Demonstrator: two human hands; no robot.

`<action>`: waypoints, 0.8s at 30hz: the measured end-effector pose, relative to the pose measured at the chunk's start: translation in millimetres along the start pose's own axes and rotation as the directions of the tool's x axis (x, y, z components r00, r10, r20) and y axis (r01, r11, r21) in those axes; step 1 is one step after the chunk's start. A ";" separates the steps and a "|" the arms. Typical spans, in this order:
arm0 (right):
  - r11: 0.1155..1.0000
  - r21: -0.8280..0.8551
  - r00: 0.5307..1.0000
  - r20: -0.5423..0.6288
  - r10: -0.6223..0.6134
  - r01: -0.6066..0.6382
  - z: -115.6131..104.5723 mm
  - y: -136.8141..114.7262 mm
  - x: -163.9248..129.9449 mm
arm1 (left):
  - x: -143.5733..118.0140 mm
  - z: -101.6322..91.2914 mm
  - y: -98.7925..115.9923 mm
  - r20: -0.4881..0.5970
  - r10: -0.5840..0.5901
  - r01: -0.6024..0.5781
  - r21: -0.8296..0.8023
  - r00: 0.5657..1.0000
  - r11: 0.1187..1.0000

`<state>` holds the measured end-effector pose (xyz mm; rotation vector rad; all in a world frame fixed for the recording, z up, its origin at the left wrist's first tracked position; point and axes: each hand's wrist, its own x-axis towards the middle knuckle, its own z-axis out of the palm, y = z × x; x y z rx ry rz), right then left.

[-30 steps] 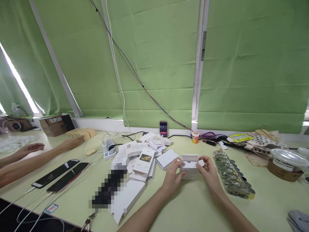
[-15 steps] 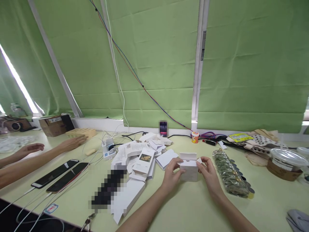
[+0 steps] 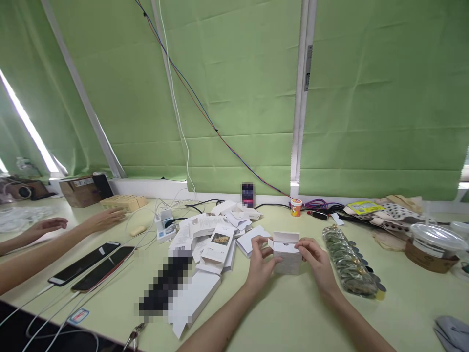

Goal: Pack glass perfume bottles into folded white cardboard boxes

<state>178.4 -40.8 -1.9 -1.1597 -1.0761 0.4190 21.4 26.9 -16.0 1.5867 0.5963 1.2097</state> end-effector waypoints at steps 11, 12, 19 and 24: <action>0.996 0.024 0.995 0.050 0.083 -0.084 -0.2 7.3 -1.1 | 0.1 -3.7 0.0 0.102 0.161 -0.177 0.173 0.982 0.969; 0.995 0.036 0.995 0.048 0.089 -0.091 0.1 7.7 -1.4 | 0.2 -4.4 -0.4 0.107 0.166 -0.184 0.190 0.980 0.964; 0.947 0.275 0.985 -0.008 0.172 -0.163 2.0 13.5 -0.7 | 1.6 -6.6 -3.3 0.118 0.161 -0.182 0.193 0.980 0.964; 0.974 0.166 0.986 0.083 0.145 -0.157 0.5 12.1 -0.1 | 1.6 -7.5 -2.2 0.135 0.154 -0.176 0.171 0.979 0.969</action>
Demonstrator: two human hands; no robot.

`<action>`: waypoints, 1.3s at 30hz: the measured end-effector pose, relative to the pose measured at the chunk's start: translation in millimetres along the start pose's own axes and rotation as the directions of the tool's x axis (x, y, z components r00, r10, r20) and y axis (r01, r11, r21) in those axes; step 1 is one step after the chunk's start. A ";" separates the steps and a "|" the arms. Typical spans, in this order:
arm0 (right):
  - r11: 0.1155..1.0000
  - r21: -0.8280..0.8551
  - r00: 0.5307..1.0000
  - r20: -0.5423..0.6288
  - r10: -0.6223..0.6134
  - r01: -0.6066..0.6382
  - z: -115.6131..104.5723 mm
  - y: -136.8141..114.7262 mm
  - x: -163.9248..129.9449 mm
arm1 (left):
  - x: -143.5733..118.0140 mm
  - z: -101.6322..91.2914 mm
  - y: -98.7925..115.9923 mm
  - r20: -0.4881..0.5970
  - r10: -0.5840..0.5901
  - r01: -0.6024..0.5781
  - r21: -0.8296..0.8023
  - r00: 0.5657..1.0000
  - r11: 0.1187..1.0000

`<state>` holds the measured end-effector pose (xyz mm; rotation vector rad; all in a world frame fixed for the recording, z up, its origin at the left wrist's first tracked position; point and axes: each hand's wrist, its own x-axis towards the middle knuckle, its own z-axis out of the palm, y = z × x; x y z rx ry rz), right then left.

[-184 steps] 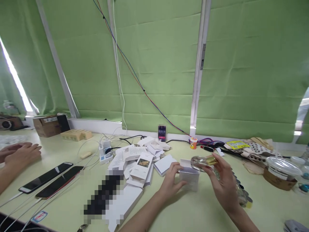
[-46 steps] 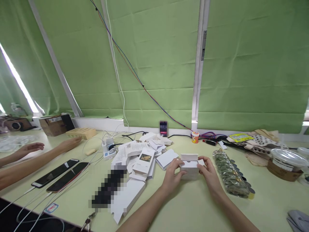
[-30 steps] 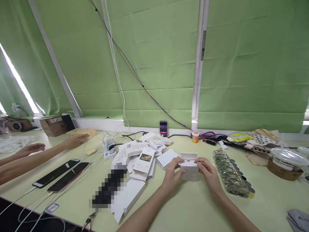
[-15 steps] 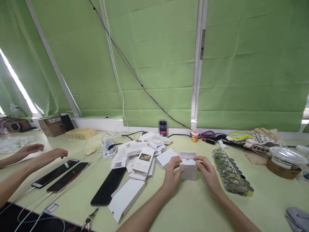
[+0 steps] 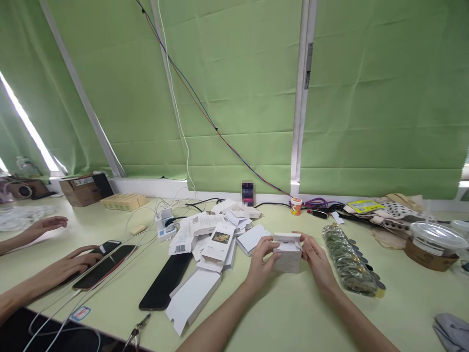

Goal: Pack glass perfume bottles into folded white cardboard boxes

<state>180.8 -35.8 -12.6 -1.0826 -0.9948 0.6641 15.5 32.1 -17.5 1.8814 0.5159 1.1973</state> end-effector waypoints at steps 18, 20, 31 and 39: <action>0.964 -0.190 0.979 0.114 -0.169 0.188 1.7 -9.0 -2.6 | 1.9 1.5 1.2 0.012 0.032 -0.031 -0.033 0.999 0.999; 0.956 -0.211 0.975 0.130 -0.179 0.203 1.4 -9.2 -2.4 | 2.0 1.7 0.8 0.003 0.025 -0.025 -0.039 1.000 0.999; 0.950 -0.234 0.968 0.191 -0.164 0.207 -0.6 -9.5 -0.3 | -0.5 5.5 -3.8 -0.069 -0.064 0.056 -0.113 0.996 0.992; 0.947 -0.224 0.961 0.207 -0.183 0.229 -0.4 -7.8 0.5 | 0.1 1.9 0.3 -0.020 0.045 -0.044 0.053 0.999 0.998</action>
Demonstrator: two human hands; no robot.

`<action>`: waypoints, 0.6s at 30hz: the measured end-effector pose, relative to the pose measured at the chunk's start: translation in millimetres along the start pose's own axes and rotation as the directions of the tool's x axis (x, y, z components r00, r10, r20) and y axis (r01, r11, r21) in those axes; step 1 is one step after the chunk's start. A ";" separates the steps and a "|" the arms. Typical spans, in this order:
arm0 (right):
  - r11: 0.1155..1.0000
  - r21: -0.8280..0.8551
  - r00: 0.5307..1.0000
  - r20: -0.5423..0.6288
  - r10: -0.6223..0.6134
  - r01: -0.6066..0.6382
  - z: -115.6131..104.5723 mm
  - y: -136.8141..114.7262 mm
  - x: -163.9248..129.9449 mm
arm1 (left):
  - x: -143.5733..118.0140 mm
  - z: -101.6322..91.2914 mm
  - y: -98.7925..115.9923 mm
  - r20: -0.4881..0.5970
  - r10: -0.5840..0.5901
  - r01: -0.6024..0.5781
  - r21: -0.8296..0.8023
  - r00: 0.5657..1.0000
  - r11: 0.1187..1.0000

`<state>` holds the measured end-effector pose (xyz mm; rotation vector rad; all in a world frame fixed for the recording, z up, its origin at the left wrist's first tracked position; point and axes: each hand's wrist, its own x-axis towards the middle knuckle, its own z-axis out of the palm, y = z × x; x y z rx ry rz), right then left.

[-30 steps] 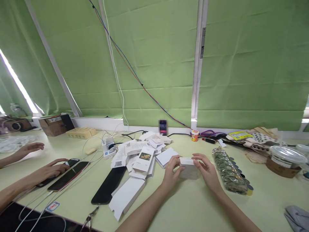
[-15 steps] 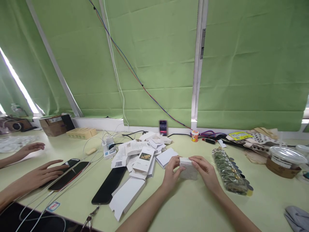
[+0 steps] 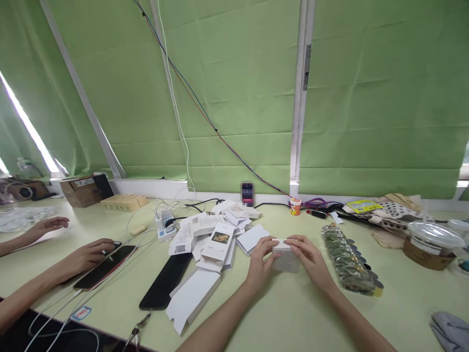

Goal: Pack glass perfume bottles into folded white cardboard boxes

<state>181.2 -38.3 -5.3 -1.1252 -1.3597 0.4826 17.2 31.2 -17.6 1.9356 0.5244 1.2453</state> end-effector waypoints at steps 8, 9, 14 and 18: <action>0.956 -0.194 0.970 -0.066 -0.235 0.218 2.2 0.3 -7.8 | 1.1 0.0 -0.7 -0.021 -0.008 0.008 0.005 1.000 1.000; 0.940 -0.231 0.960 -0.065 -0.273 0.252 1.9 0.8 -8.7 | 1.0 0.1 -0.2 -0.023 -0.010 0.010 0.007 1.000 1.000; 0.853 -0.399 0.928 -0.015 -0.373 0.336 -1.3 4.3 -10.0 | 0.1 0.3 2.6 -0.022 -0.013 0.013 0.003 1.000 1.000; 0.810 -0.464 0.911 -0.014 -0.412 0.359 -0.7 5.7 -8.1 | 0.2 0.9 2.3 -0.019 -0.016 0.016 0.003 1.000 1.000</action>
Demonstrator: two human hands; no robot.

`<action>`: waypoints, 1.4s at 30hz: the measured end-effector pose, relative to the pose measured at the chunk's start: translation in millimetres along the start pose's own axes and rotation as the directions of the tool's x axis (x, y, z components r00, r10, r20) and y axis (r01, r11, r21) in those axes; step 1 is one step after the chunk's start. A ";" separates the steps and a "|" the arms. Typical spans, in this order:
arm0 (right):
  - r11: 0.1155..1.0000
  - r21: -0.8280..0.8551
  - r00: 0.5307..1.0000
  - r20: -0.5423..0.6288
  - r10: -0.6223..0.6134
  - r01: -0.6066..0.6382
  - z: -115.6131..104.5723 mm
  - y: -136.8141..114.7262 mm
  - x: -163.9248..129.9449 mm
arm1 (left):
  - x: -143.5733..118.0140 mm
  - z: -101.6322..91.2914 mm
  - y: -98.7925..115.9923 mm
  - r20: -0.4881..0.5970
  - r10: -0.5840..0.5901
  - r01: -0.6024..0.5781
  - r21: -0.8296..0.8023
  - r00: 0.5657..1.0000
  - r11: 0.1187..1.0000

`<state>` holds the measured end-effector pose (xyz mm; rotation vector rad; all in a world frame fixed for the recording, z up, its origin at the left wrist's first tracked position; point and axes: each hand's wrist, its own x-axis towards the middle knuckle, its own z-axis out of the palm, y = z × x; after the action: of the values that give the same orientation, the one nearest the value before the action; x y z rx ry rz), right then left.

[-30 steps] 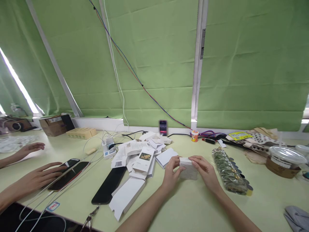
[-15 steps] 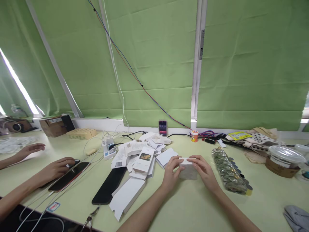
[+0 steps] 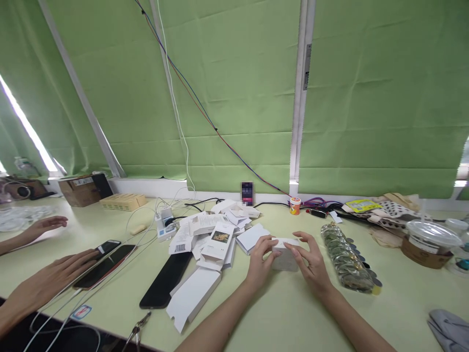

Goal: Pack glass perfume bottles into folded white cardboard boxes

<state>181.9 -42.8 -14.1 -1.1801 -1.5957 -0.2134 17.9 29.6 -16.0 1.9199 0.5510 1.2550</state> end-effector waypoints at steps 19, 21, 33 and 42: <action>0.997 -0.028 0.964 0.255 0.075 -0.070 -12.3 16.5 0.2 | -29.5 15.5 25.4 0.237 0.268 -0.265 -0.045 0.934 0.963; 0.997 -0.013 0.961 0.266 0.075 -0.074 -14.6 16.2 2.0 | -25.3 14.3 22.0 0.059 0.226 -0.227 0.008 0.972 0.974; 0.902 0.293 0.946 0.169 0.278 -0.317 -3.1 28.8 -0.8 | -7.2 12.8 -3.3 0.050 -0.058 0.056 0.033 0.997 0.998; 0.897 0.297 0.941 0.181 0.285 -0.328 12.4 35.3 -14.1 | -0.9 16.7 -19.6 0.129 -0.137 0.148 -0.080 0.982 0.986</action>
<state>199.8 -25.4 -45.3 -1.1842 -1.4629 0.3306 33.7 35.0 -35.7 1.8352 0.5496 1.0457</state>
